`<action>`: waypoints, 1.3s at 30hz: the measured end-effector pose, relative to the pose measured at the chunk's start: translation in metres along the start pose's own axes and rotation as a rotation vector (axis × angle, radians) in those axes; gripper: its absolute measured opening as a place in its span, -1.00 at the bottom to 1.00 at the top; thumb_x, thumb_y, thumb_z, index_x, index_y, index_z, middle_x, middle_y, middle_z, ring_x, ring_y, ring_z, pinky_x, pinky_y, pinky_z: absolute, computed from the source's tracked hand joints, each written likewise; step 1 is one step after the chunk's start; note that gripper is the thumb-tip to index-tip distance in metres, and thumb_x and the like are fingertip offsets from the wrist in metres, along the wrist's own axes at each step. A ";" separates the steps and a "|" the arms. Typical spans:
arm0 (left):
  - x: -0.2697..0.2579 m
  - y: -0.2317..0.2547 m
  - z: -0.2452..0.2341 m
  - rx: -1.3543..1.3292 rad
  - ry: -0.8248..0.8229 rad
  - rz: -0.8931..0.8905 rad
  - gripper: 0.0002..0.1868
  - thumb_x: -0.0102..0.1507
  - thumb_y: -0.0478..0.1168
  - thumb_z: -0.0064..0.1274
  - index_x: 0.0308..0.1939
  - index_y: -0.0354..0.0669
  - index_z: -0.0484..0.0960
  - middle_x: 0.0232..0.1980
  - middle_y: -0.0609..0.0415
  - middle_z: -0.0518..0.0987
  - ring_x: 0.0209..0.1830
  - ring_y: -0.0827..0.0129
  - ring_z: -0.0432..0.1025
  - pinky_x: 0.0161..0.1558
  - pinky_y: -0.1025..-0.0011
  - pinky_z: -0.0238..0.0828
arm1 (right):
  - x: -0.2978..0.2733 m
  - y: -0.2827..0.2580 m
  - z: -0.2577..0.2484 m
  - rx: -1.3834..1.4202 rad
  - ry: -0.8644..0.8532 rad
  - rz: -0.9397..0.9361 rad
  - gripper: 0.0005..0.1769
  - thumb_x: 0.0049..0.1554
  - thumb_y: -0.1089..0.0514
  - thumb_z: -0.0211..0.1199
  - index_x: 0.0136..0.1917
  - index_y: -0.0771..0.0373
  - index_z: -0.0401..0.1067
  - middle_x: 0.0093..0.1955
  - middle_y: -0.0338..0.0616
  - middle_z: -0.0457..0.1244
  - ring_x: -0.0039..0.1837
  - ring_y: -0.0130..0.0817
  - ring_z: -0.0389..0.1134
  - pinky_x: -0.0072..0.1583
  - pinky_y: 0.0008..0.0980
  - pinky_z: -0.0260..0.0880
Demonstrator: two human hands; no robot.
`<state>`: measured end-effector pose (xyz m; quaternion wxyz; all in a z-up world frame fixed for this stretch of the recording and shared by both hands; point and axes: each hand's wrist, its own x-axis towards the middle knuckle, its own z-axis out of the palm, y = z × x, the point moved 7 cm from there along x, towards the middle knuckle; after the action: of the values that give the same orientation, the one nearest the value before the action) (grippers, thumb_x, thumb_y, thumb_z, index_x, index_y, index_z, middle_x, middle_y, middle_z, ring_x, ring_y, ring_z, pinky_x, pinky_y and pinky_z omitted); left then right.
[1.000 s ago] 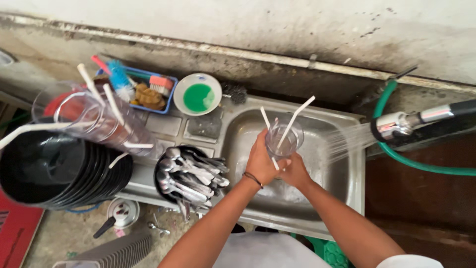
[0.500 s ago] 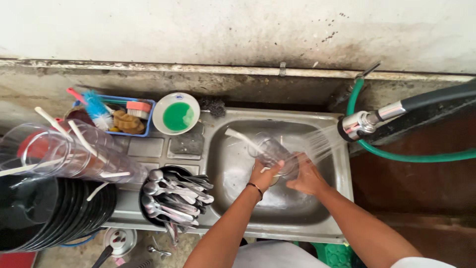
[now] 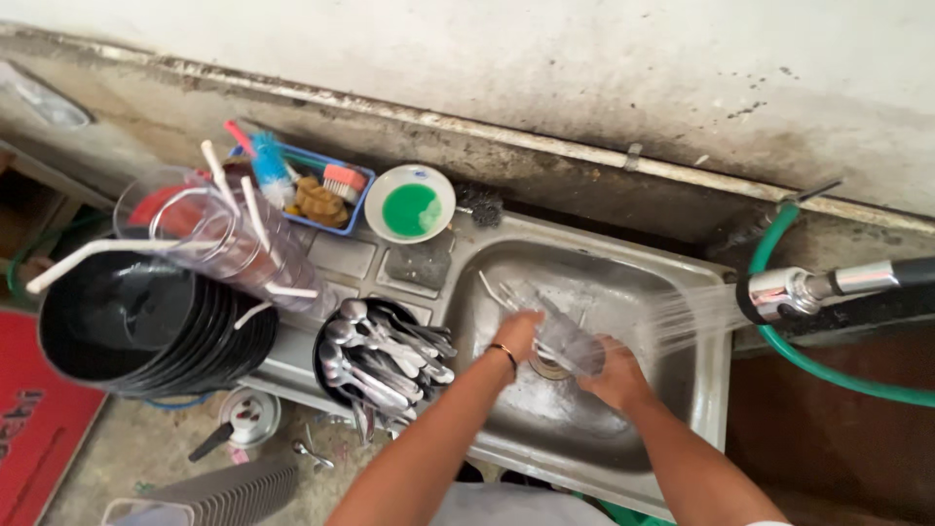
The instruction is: The person washes plastic cups and straws in a sink using a sponge and running water. They rinse the items, scrub them with soap, and place them in the sink. The person also handles a red strainer and a green sponge during the process.
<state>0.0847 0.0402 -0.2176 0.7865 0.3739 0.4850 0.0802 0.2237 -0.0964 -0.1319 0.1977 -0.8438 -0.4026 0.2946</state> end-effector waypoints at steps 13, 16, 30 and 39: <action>-0.224 0.143 -0.174 -0.131 0.358 0.785 -0.73 0.39 -0.22 -0.07 -0.10 -0.32 0.71 -0.14 0.05 0.70 -0.22 0.43 0.50 -0.11 0.45 0.45 | 0.033 -0.335 0.036 0.504 -0.079 -0.839 -0.46 0.11 0.32 0.28 0.36 0.17 0.37 0.35 -0.11 0.33 0.41 -0.25 0.33 0.34 -0.31 0.33; -0.230 0.116 -0.226 -0.222 0.578 0.721 -0.75 0.37 -0.21 -0.10 -0.12 -0.27 0.67 -0.14 0.10 0.68 -0.16 0.48 0.50 -0.13 0.49 0.40 | 0.024 -0.404 0.083 0.525 -0.256 -0.874 -0.06 -0.09 0.32 0.38 0.52 0.19 0.08 0.51 -0.03 0.12 0.56 -0.18 0.12 0.35 -0.20 0.22; -0.231 0.077 -0.312 0.093 0.808 0.650 -0.68 0.20 -0.18 0.14 -0.05 -0.32 0.61 -0.05 -0.09 0.64 -0.03 0.24 0.50 0.04 0.34 0.40 | 0.019 -0.473 0.129 0.504 -0.208 -0.834 0.27 -0.29 0.08 0.66 0.53 0.29 -0.01 0.34 0.14 0.28 0.41 -0.02 0.33 0.37 -0.18 0.28; -0.222 0.105 -0.304 0.172 0.782 0.639 -0.41 0.24 -0.13 0.13 0.23 -0.46 0.39 0.24 -0.26 0.46 0.25 0.07 0.38 0.26 0.21 0.26 | 0.019 -0.473 0.115 0.502 -0.111 -0.863 0.18 -0.28 0.06 0.61 0.50 0.31 0.09 0.27 0.10 0.34 0.32 -0.09 0.40 0.32 -0.21 0.37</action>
<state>-0.2555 0.1611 -0.0681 0.4488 0.5088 0.6093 0.4104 -0.1083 0.2126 0.0452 0.4768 -0.5099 -0.6414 0.3184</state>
